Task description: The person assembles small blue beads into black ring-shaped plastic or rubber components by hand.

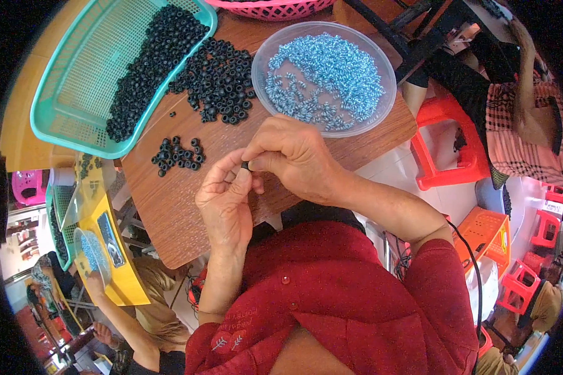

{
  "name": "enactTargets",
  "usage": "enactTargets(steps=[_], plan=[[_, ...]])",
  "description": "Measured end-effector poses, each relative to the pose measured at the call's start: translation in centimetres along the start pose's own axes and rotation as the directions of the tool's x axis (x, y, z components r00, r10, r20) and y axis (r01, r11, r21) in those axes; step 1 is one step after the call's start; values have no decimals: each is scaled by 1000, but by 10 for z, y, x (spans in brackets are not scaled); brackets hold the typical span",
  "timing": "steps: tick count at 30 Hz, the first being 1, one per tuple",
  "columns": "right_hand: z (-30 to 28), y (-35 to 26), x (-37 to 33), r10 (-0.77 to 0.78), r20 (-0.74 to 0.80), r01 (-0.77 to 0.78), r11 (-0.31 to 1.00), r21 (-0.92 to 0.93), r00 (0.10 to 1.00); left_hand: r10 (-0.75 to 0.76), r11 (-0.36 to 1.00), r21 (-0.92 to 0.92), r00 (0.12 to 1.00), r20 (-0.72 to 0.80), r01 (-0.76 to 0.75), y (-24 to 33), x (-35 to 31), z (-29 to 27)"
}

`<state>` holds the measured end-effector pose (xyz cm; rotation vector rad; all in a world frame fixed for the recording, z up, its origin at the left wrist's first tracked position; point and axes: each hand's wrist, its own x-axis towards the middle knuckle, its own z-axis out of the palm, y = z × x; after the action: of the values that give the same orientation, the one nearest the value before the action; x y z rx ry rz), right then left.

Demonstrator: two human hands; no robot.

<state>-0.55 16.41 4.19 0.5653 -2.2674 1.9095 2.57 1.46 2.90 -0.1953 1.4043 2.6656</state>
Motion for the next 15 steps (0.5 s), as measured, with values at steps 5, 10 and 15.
enactTargets(steps=[5,10,15], plan=[[0,0,-2,-283,-5,268,916,-297,959,-47,998,41,999,25,46,3,-3,-4],[2,-2,-9,-330,5,311,882,-353,944,-105,993,49,994,24,104,4,-2,-8],[1,-6,-17,-301,18,287,890,-353,954,-120,993,4,991,50,120,7,0,-7]])
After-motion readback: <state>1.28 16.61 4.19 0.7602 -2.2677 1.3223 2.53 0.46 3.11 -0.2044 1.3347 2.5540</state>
